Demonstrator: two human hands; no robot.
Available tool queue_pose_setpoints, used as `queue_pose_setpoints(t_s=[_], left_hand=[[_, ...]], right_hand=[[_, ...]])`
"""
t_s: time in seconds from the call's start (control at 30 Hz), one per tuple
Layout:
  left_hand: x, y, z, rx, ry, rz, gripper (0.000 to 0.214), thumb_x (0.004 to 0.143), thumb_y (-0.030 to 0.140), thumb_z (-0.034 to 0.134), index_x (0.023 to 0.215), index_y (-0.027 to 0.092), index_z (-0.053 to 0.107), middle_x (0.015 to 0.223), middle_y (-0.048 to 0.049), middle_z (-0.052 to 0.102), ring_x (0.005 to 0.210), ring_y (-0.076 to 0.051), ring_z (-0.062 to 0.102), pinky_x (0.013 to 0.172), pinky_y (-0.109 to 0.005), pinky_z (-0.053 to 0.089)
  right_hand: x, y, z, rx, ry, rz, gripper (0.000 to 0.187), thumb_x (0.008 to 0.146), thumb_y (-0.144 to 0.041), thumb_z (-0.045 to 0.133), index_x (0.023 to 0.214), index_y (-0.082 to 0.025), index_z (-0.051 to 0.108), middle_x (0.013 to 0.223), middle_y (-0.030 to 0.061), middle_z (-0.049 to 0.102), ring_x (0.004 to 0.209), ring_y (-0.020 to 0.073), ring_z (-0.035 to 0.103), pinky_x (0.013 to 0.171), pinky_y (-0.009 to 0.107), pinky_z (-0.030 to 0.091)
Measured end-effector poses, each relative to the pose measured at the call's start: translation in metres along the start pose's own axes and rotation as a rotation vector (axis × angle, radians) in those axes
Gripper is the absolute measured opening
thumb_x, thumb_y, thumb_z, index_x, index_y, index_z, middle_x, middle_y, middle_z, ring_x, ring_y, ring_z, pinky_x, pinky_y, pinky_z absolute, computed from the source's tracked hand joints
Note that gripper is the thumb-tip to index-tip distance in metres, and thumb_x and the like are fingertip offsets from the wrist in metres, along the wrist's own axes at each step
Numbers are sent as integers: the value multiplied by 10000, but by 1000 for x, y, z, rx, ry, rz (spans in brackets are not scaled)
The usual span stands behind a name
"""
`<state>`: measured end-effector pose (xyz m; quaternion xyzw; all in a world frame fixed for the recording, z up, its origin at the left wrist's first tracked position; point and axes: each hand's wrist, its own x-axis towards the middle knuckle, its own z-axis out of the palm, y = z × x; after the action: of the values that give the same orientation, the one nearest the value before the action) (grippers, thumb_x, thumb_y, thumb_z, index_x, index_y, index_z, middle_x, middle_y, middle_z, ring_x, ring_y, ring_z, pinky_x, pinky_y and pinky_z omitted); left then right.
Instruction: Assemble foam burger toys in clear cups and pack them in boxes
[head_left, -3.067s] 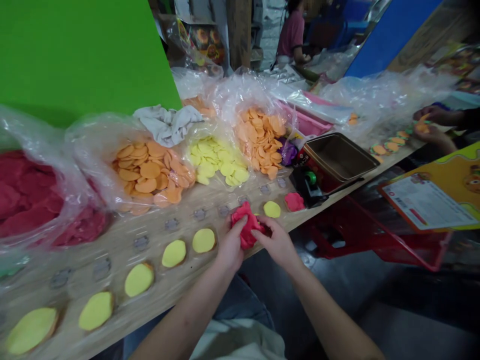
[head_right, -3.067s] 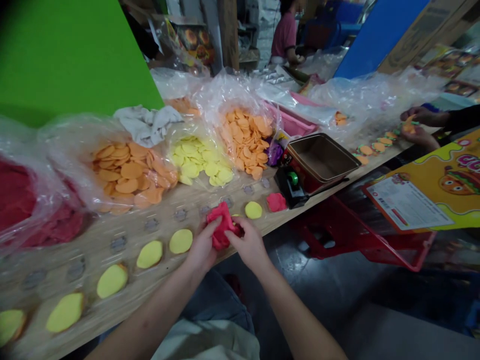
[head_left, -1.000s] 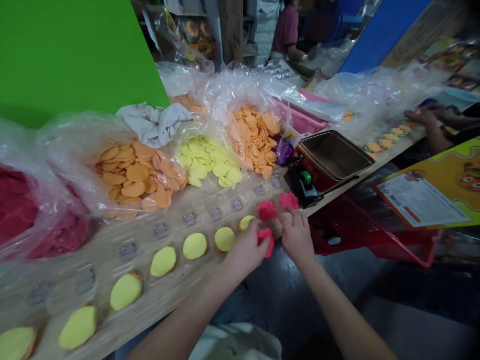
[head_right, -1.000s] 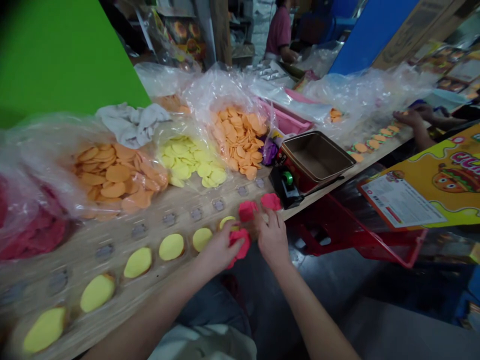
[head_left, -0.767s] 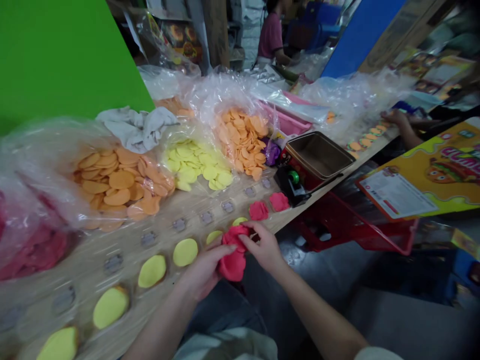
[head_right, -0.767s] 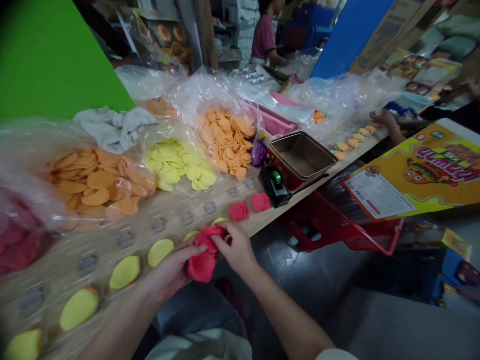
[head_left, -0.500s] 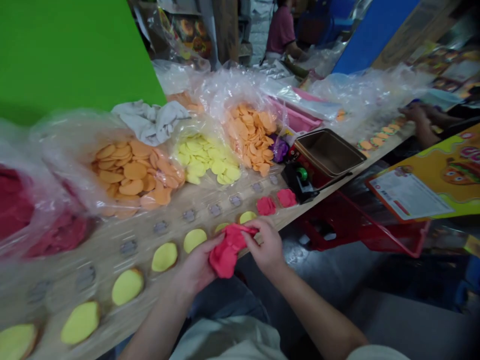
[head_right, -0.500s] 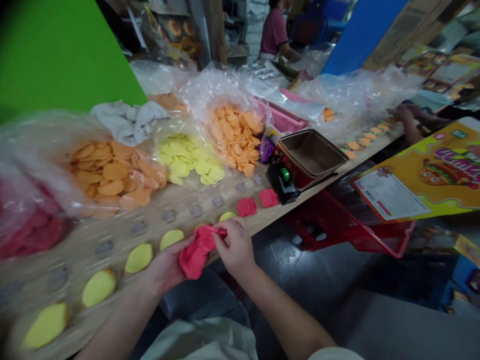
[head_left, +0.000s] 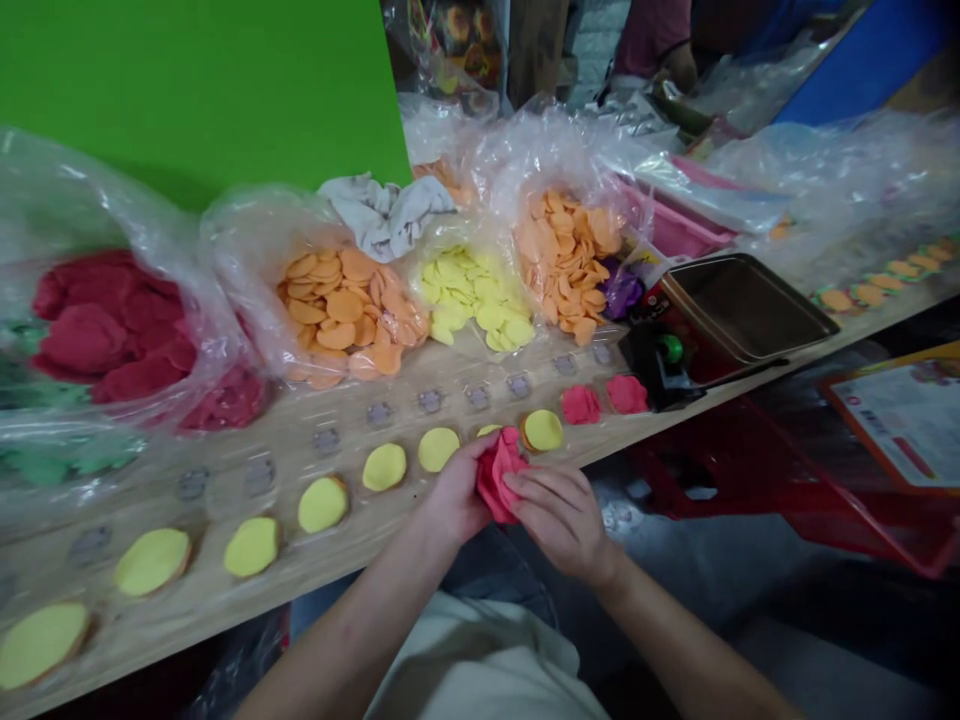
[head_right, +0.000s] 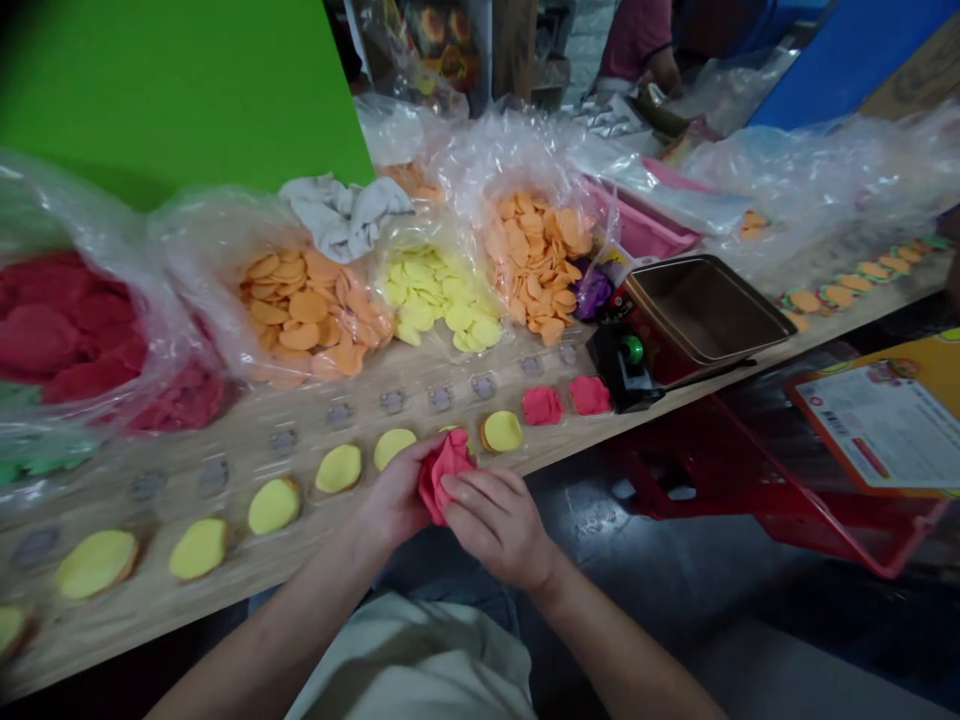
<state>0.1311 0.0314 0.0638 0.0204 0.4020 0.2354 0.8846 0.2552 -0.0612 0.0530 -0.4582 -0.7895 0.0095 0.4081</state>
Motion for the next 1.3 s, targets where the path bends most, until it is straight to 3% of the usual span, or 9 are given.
queue_pose_setpoints(t_s=[0.07,0.17,0.27,0.4,0.6,0.77,0.87,1.07,1.3], left_hand=[[-1,-1,-3,-29,-66,3,233,847,269,482,976,118,603,777,-64,673,693,-149,640,671,-261,505],[-6,-1,-12,92,-200,-63,293,810,314,562,1023,114,594,855,-87,676,708,-166,646,660,-273,505],[-9,-2,-18,225,-246,-78,299,726,225,667,993,111,597,844,-86,673,682,-167,639,660,-287,504],[-7,-6,-12,213,-165,5,322,732,221,666,1034,145,583,942,-71,649,806,-165,627,743,-310,510],[-6,-6,-4,273,140,255,393,700,290,695,1050,168,565,725,-2,597,581,-93,579,540,-205,486],[-14,-12,-6,548,73,221,438,705,343,669,1089,174,544,821,-36,605,599,-116,591,522,-230,484],[-12,-20,-7,893,28,247,513,767,376,581,1233,210,443,891,-53,609,586,-127,586,522,-257,485],[2,-30,-6,1506,-11,545,691,764,288,559,1378,195,256,1149,-120,582,970,-225,584,868,-349,435],[5,-26,-3,1590,110,600,748,758,326,557,1395,156,203,1026,-141,624,904,-262,597,798,-347,435]], right_hand=[[2,-3,0,144,142,249,196,789,-104,540,929,-241,555,987,33,664,959,179,602,832,378,472],[12,8,1,478,422,872,130,792,-203,564,909,-229,514,839,14,636,779,152,623,703,318,509],[18,23,3,831,463,1189,196,772,-304,593,911,-214,488,778,-3,605,680,140,607,611,286,505],[16,21,-3,624,557,1102,238,736,-284,636,926,-204,516,835,13,606,768,141,601,698,289,499],[17,32,-38,261,567,920,309,753,-251,618,1041,-211,511,979,57,602,894,165,596,783,329,487],[15,79,-29,421,244,982,299,755,-301,583,1023,-196,505,1032,82,599,898,183,600,761,339,496],[9,90,-6,462,194,1005,287,766,-318,550,1016,-191,491,1016,83,598,851,178,606,732,334,505],[-1,86,15,-53,-37,801,192,809,-291,494,922,-175,597,890,96,624,871,236,562,820,428,440],[8,69,-2,165,13,833,238,816,-345,513,975,-191,600,926,71,638,805,187,585,713,330,474]])
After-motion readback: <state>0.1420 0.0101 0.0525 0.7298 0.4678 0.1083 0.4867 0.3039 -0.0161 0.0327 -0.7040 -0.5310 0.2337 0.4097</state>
